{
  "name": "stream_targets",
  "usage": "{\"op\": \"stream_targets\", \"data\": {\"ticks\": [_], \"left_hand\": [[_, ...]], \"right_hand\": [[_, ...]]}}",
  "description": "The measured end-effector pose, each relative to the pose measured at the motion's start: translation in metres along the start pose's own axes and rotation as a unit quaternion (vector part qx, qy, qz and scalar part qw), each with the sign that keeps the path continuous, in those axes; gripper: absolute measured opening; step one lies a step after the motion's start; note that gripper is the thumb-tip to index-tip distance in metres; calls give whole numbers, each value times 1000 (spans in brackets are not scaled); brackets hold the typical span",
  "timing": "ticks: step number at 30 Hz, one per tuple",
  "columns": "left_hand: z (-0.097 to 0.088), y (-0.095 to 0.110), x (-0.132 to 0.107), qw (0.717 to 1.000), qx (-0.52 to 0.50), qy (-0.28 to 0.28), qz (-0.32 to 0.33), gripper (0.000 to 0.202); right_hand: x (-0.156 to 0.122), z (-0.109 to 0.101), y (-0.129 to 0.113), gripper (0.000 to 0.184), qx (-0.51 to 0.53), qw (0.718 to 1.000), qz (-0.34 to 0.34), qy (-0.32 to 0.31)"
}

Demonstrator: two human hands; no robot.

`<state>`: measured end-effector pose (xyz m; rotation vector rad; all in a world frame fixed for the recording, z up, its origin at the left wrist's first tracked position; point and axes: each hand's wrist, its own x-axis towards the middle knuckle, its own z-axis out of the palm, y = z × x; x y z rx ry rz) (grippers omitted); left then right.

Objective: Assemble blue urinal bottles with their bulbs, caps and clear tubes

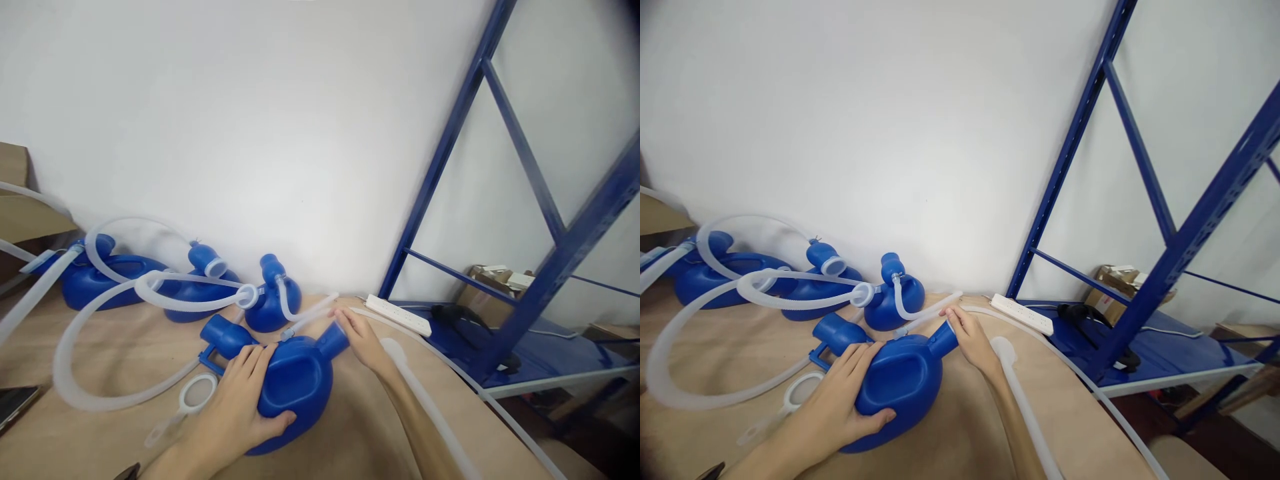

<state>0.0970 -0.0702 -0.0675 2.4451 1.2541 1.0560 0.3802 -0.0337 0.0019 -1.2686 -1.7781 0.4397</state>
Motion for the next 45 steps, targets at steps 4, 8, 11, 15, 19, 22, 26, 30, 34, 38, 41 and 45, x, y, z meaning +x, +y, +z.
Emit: {"op": "stream_targets", "data": {"ticks": [4,8,11,15,19,22,26,30,34,38,41,45], "left_hand": [[2,-1,-1,1000,-9,17,11,85],[3,0,-1,999,-24,23,7,82],[5,4,-1,999,-31,31,4,79],[6,9,1,999,-35,27,2,78],[5,12,1,1000,-13,13,-6,78],[5,12,-1,1000,18,14,10,82],[5,11,-4,998,48,29,35,83],[5,12,-4,995,65,51,57,80],[6,14,-6,992,81,60,81,84],[8,14,-11,989,92,74,90,89],[10,12,-14,987,97,83,93,91],[12,9,-14,989,88,83,85,89]], "right_hand": [[3,5,7,45,24,999,12,19],[7,4,7,44,46,998,17,30],[10,3,6,44,59,997,20,38],[11,4,8,45,64,996,31,52],[8,2,11,44,50,997,32,41],[6,-3,11,45,37,999,29,7],[4,-8,8,48,33,999,27,-27],[4,-10,5,47,38,998,29,-38],[4,-9,5,51,56,997,37,-41],[6,-5,7,57,84,995,48,-35],[8,-2,8,59,99,993,58,-33],[11,-2,11,60,105,992,72,-26]]}}
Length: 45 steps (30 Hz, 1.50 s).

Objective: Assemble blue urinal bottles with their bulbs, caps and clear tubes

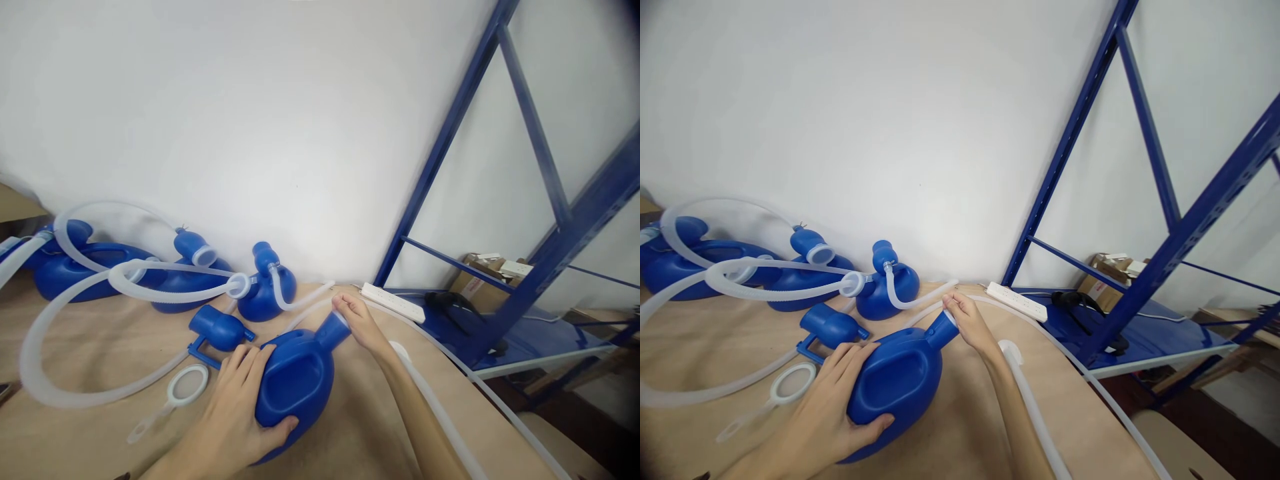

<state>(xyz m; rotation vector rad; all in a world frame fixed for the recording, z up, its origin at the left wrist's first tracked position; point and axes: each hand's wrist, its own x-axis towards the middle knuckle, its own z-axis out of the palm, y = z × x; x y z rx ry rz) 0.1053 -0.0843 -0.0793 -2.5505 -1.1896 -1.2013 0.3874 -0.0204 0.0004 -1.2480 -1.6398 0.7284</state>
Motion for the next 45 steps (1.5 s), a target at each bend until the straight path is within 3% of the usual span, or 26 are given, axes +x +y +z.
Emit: {"op": "stream_targets", "data": {"ticks": [6,10,12,14,17,19,21,24,27,32,37,41,45], "left_hand": [[-1,13,5,998,59,-8,-33,78],[-6,30,-2,992,81,-77,-53,85],[-8,38,-5,993,30,-111,-29,86],[-15,46,-3,987,-63,-145,22,66],[-37,51,18,951,-229,-196,72,39],[-56,47,38,964,-230,-128,-22,33],[-72,36,56,977,-181,-72,-87,32],[-84,16,71,964,-175,-150,-132,36],[-85,9,70,940,-182,-245,-152,45],[-87,24,60,947,-114,-254,-160,39],[-91,30,57,941,-97,-270,-179,36],[-94,28,61,939,-138,-253,-186,34],[-107,13,68,885,-296,-282,-222,42]], "right_hand": [[0,6,7,60,-19,998,-1,58],[-2,16,7,63,-26,998,13,57],[-7,19,-1,72,-39,998,49,10],[-14,19,-15,79,-72,989,106,-71],[-26,23,-46,56,-114,967,120,-194],[-33,29,-66,39,-108,961,70,-247],[-40,36,-82,38,-100,946,31,-308],[-51,43,-97,50,-150,921,-4,-359],[-58,47,-104,55,-203,917,-54,-338],[-62,59,-97,50,-236,922,-104,-290],[-57,71,-81,56,-286,915,-146,-242],[-48,68,-76,58,-272,908,-180,-262],[-41,59,-73,49,-278,891,-208,-293]]}}
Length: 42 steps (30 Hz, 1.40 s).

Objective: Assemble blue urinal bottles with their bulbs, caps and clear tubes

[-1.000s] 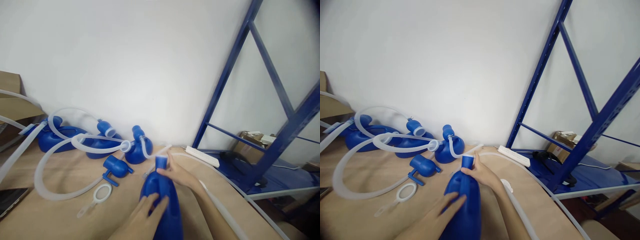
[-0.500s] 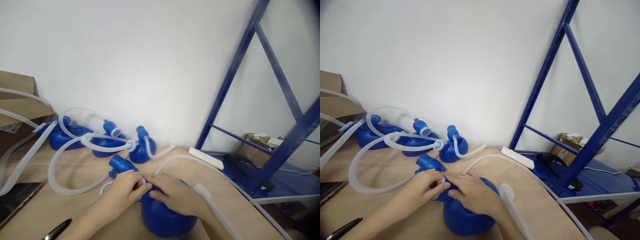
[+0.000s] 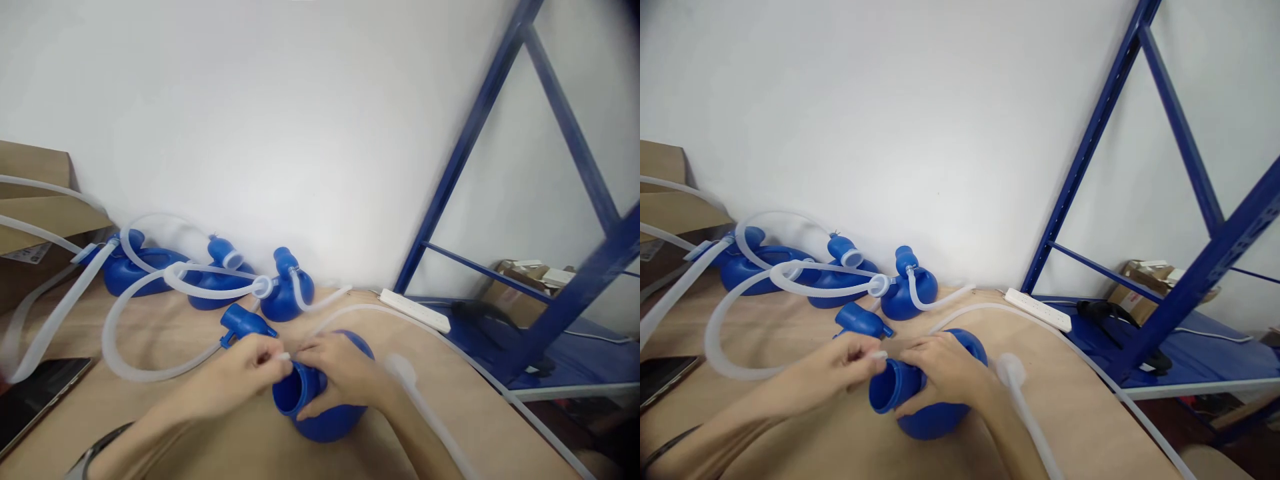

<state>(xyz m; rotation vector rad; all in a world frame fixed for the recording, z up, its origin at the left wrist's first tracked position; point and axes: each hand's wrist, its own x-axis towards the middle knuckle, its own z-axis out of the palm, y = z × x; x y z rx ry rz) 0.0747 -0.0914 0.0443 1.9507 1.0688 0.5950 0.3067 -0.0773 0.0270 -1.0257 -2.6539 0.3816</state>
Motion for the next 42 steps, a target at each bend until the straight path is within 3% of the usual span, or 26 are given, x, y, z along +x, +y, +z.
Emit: {"op": "stream_targets", "data": {"ticks": [3,8,11,14,16,17,19,21,25,29,33,37,42], "left_hand": [[-24,-14,-3,998,-39,43,-7,50],[-44,-71,-22,982,83,160,-46,52],[-40,-111,-38,961,127,240,-54,53],[-34,-141,-48,947,109,288,-94,50],[-32,-153,-50,937,115,320,-75,45],[-31,-156,-51,933,123,334,-54,42],[-32,-160,-51,918,145,370,-9,37],[-33,-161,-52,895,162,415,27,32],[-30,-155,-56,874,132,464,65,28],[-29,-142,-60,876,31,477,61,37],[-29,-127,-63,905,-100,412,41,36],[-18,-112,-65,913,-170,368,53,30],[-3,-100,-69,904,-131,401,71,26]], "right_hand": [[-6,-7,16,49,-7,999,39,1],[-20,-22,41,71,-30,993,100,51],[-16,-17,21,84,-35,986,84,139],[8,12,-20,49,-18,976,14,215],[36,40,-38,35,21,984,8,176],[52,55,-42,38,29,984,45,172],[83,79,-36,63,10,976,131,171],[108,95,-22,77,27,963,219,152],[124,95,-7,67,52,963,229,131],[99,70,-24,64,107,979,130,114],[65,53,-45,67,224,971,49,72],[41,62,-52,66,292,946,85,113],[32,84,-51,62,326,929,90,147]]}}
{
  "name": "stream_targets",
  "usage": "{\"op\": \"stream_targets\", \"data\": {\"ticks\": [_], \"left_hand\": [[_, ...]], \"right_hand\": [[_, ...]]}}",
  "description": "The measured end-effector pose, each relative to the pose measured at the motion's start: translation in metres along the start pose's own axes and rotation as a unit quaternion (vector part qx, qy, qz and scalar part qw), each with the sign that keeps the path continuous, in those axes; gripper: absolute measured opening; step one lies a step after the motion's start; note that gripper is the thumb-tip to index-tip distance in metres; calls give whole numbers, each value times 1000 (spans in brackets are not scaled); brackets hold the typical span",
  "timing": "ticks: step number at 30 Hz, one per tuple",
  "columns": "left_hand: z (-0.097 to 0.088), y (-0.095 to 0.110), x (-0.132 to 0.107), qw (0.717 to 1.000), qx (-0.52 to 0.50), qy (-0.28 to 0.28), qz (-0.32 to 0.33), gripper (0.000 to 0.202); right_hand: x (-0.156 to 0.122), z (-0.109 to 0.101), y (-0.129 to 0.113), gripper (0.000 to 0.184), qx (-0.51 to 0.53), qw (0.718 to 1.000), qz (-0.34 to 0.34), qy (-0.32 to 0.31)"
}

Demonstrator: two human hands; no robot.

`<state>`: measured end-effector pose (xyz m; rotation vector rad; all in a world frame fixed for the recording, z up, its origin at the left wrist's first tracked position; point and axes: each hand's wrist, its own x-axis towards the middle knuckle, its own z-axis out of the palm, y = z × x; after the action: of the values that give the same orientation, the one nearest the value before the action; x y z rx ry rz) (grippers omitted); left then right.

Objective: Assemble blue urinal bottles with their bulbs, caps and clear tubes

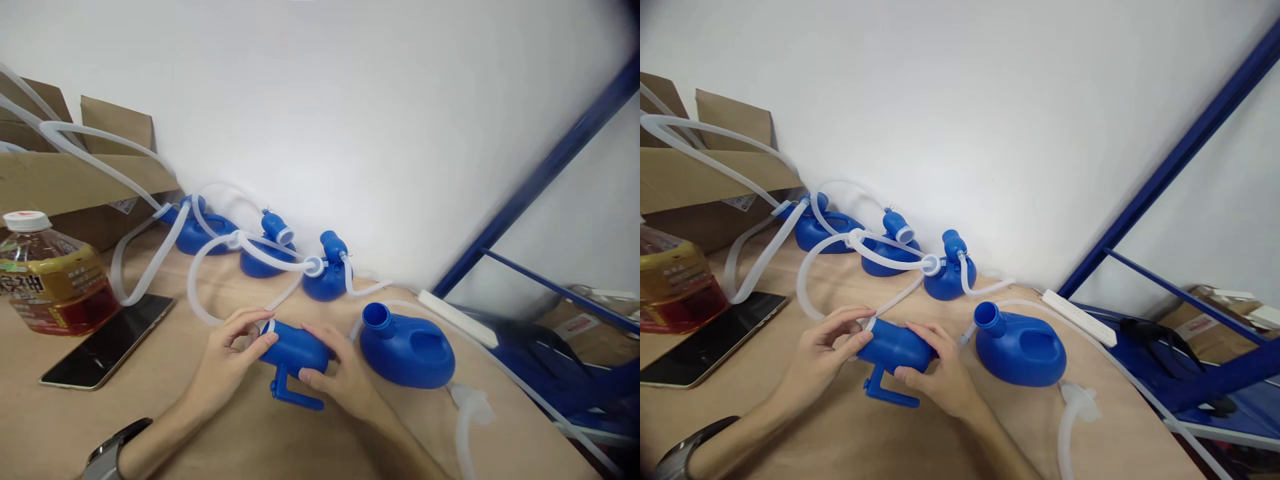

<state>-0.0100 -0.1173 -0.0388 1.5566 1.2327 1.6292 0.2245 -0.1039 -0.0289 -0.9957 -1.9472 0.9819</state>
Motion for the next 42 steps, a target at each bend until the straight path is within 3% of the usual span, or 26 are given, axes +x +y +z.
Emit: {"op": "stream_targets", "data": {"ticks": [8,16,21,25,30,32,37,42], "left_hand": [[2,-1,-15,989,113,-16,94,17],[9,-20,-43,981,65,-169,64,56],[-2,-35,-24,962,103,-241,70,63],[-10,-48,2,963,174,-199,48,51],[-14,-68,15,891,331,-272,147,27],[-11,-75,14,883,351,-272,152,22],[-3,-83,11,896,335,-256,137,23],[-2,-78,13,909,314,-260,87,17]], "right_hand": [[-12,28,26,61,49,996,-3,70],[-11,32,28,54,31,998,-10,61],[2,12,17,57,79,993,76,-35],[8,-22,-14,49,-61,988,85,-111],[4,-49,-27,62,-169,954,113,-222],[3,-49,-19,67,-179,948,121,-234],[6,-42,3,72,-201,949,104,-220],[-1,-52,-27,65,-264,946,32,-187]]}}
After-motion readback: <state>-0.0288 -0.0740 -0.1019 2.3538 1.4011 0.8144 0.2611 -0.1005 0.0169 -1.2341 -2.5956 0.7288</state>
